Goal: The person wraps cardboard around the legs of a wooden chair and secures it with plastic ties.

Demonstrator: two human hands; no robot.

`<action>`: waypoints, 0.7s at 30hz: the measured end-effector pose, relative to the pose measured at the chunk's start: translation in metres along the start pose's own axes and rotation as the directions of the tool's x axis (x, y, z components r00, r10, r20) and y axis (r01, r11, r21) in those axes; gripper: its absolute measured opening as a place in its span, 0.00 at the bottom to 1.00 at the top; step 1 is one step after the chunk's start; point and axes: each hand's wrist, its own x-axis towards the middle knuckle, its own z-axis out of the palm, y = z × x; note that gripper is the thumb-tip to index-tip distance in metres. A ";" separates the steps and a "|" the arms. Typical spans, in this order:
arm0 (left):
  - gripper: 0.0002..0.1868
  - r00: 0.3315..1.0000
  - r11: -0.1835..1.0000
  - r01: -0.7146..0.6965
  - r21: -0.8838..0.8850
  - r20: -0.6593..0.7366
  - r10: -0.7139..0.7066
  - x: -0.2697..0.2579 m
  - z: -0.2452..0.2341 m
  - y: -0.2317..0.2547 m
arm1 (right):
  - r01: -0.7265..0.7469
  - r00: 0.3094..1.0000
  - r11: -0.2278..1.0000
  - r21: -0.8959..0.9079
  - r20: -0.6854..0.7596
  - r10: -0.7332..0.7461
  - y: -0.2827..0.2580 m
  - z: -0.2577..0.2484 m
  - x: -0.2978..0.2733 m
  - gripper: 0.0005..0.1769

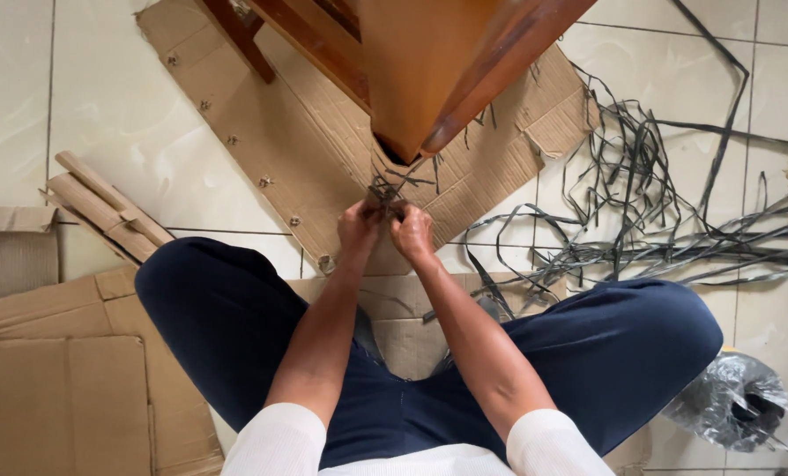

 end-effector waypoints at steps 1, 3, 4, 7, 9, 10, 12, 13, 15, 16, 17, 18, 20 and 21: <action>0.09 1.000 1.000 0.012 0.027 -0.001 -0.012 0.002 0.002 -0.003 | -0.055 0.998 0.998 -0.038 0.009 0.055 -0.001 -0.002 0.000 0.14; 0.09 1.000 0.998 0.025 0.051 0.000 -0.025 0.005 0.003 -0.002 | -0.111 0.994 0.991 -0.081 0.014 0.112 -0.001 -0.008 0.002 0.14; 0.11 0.998 0.995 0.062 0.072 0.008 -0.063 0.006 0.002 0.002 | -0.219 0.971 0.973 -0.072 0.078 0.225 -0.001 -0.012 0.004 0.14; 0.13 0.991 0.989 0.128 0.079 0.023 -0.130 0.011 0.007 -0.002 | -0.442 0.880 0.897 0.027 0.205 0.428 -0.012 -0.026 0.009 0.14; 0.13 0.987 0.986 0.156 0.063 0.034 -0.159 0.014 0.011 -0.005 | -0.552 0.816 0.826 0.114 0.275 0.508 0.016 -0.012 0.013 0.14; 0.13 0.987 0.987 0.159 0.036 0.032 -0.160 0.015 0.012 -0.004 | -0.559 0.824 0.720 0.411 0.369 0.430 0.051 0.007 0.015 0.14; 0.13 0.986 0.987 0.163 0.008 0.032 -0.164 0.017 0.018 -0.011 | -0.541 0.841 0.524 0.657 0.431 0.328 0.072 0.019 0.018 0.13; 0.13 0.987 0.987 0.159 0.003 0.014 -0.160 0.019 0.022 -0.017 | -0.554 0.832 0.485 0.677 0.439 0.338 0.059 0.011 0.019 0.12; 0.13 0.988 0.988 0.155 -0.001 -0.002 -0.155 0.023 0.028 -0.027 | -0.565 0.824 0.443 0.696 0.448 0.348 0.045 0.002 0.022 0.11; 0.14 0.985 0.985 0.172 0.012 -0.002 -0.172 0.024 0.030 -0.031 | -0.588 0.807 0.411 0.696 0.468 0.361 0.045 0.002 0.024 0.10; 0.14 0.982 0.982 0.188 0.026 -0.002 -0.188 0.026 0.032 -0.034 | -0.610 0.789 0.379 0.696 0.489 0.373 0.046 0.001 0.025 0.09; 0.14 0.982 0.982 0.188 0.026 -0.001 -0.188 0.026 0.032 -0.034 | -0.610 0.789 0.378 0.697 0.488 0.374 0.046 0.001 0.025 0.09; 0.16 0.961 0.963 0.269 0.027 0.065 -0.270 0.027 0.030 -0.034 | -0.598 0.798 0.372 0.710 0.484 0.359 0.046 0.000 0.026 0.04; 0.16 0.961 0.963 0.269 0.028 0.066 -0.270 0.028 0.031 -0.033 | -0.598 0.798 0.372 0.710 0.484 0.359 0.043 -0.001 0.026 0.04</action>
